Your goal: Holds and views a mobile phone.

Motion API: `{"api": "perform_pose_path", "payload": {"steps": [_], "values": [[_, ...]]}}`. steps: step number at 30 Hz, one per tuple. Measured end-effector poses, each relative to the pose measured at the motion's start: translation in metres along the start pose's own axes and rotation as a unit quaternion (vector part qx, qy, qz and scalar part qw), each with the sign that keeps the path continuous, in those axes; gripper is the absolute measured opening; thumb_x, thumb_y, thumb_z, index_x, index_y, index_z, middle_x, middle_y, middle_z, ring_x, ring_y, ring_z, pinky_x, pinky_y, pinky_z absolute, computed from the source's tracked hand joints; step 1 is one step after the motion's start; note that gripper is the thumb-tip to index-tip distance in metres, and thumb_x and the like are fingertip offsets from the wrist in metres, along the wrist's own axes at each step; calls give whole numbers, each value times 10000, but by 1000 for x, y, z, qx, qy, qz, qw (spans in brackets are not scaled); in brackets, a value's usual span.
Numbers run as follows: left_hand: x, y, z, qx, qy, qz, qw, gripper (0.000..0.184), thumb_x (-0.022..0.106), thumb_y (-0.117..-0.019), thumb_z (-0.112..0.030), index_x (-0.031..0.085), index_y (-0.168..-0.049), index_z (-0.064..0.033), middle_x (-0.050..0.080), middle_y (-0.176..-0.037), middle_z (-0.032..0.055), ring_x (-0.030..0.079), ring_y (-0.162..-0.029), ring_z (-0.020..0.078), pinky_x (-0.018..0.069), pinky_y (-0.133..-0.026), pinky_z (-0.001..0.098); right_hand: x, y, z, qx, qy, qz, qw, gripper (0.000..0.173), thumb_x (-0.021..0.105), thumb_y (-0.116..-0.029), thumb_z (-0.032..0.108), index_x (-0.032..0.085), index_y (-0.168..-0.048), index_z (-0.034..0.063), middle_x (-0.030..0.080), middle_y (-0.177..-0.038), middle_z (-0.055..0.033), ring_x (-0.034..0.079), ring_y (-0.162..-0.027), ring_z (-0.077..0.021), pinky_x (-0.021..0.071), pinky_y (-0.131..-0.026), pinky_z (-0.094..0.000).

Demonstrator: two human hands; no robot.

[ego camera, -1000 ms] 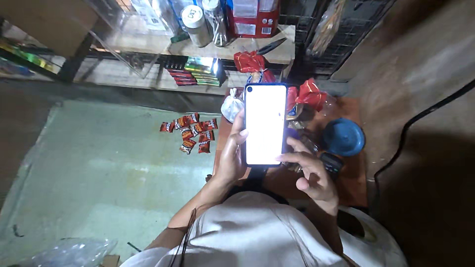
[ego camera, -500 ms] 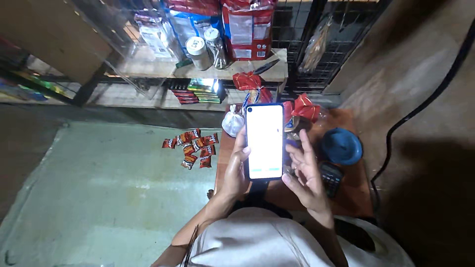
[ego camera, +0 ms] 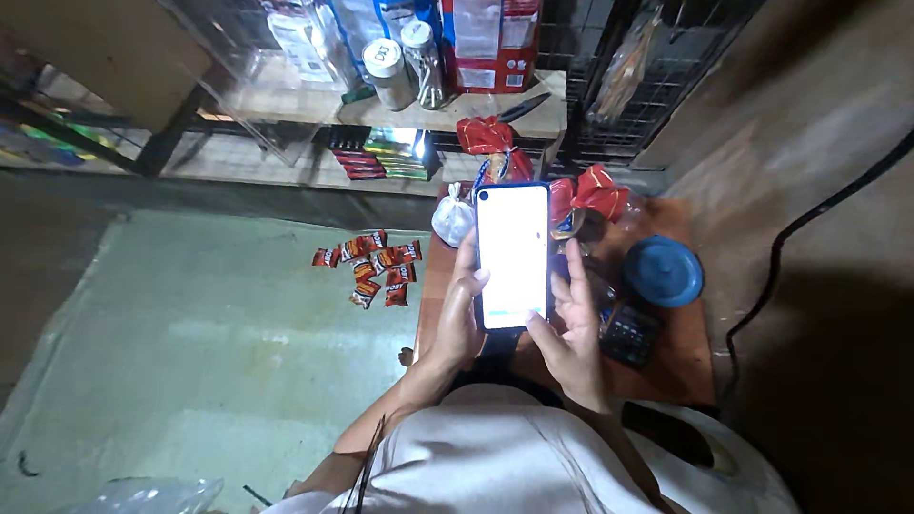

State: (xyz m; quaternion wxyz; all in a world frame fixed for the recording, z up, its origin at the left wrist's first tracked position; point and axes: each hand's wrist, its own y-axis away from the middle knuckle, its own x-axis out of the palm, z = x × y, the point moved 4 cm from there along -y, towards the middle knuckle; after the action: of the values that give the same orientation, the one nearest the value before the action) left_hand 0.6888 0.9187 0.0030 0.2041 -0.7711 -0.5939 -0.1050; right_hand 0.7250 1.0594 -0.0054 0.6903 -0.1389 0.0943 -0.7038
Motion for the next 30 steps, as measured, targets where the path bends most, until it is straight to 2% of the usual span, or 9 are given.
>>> {"api": "perform_pose_path", "payload": {"steps": [3, 6, 9, 13, 18, 21, 24, 28, 30], "values": [[-1, 0, 1, 3, 1, 8, 1000, 607, 334, -985, -289, 254, -1583, -224, 549, -1394, 4, 615, -1145, 87, 566, -896, 313, 1, 0, -1, 16, -36, 6, 999, 907, 597, -887, -26, 110, -1641, 106, 515, -1494, -71, 595, -1248, -121, 548, -992, -292], [-2, -1, 2, 6, 1, 18, 1000, 603, 330, -987, -302, 255, -1579, -217, 551, -1388, 9, 620, -1136, 93, 571, -886, 315, -3, 1, -7, 62, -133, 19, 989, 816, 594, -1009, 293, 97, -1645, 169, 507, -1509, -28, 578, -1269, -120, 539, -1002, -320], [-1, -1, 5, -3, 0, 20, 1000, 604, 327, -987, -306, 253, -1581, -219, 545, -1401, 5, 619, -1142, 91, 568, -899, 315, -9, 1, -13, 133, -180, 8, 975, 694, 424, -1049, 480, 179, -1642, 213, 481, -1535, -9, 569, -1276, -112, 538, -979, -321], [0, -1, 14, -32, 9, 28, 999, 598, 294, -997, -302, 256, -1590, -232, 521, -1442, 7, 596, -1189, 99, 550, -943, 331, -23, 6, -20, 129, -179, 17, 975, 628, 249, -1087, 478, 310, -1598, 118, 514, -1511, -43, 556, -1302, -129, 507, -1021, -326], [5, 2, 31, -87, 13, 31, 996, 567, 311, -999, -316, 303, -1564, -263, 532, -1438, -20, 590, -1205, 84, 551, -944, 328, -40, 26, -30, 169, -173, -20, 970, 609, 322, -1079, 460, 361, -1574, 108, 510, -1513, -34, 551, -1301, -115, 504, -1016, -314], [11, 5, 41, -119, 1, 55, 991, 585, 296, -1017, -329, 270, -1597, -256, 482, -1503, -26, 540, -1279, 82, 510, -1017, 336, -48, 41, -40, 192, -198, -55, 960, 537, 323, -1091, 411, 438, -1508, 92, 624, -1363, -12, 650, -1132, -91, 569, -895, -288], [17, 13, 65, -174, -23, 88, 981, 583, 317, -1039, -449, 267, -1597, -286, 502, -1491, -36, 565, -1251, 79, 535, -983, 338, -58, 60, -53, 246, -207, -109, 941, 450, 337, -1095, 302, 495, -1455, 84, 670, -1269, -12, 671, -1075, -96, 572, -908, -306], [18, 35, 120, -287, -61, 133, 947, 670, 322, -1037, -564, 206, -1635, -284, 335, -1635, -20, 416, -1426, 149, 415, -1127, 449, -83, 104, -78, 304, -131, -221, 918, 313, 470, -1061, 137, 612, -1337, 97, 710, -1043, 19, 669, -855, -32, 580, -749, -234], [16, 51, 146, -358, -71, 167, 916, 672, 286, -1050, -602, 215, -1632, -275, 368, -1619, 6, 446, -1411, 165, 424, -1127, 467, -94, 128, -92, 332, -116, -249, 903, 322, 464, -1055, 87, 605, -1342, 54, 707, -1084, -12, 663, -910, -45, 568, -812, -242]]}}
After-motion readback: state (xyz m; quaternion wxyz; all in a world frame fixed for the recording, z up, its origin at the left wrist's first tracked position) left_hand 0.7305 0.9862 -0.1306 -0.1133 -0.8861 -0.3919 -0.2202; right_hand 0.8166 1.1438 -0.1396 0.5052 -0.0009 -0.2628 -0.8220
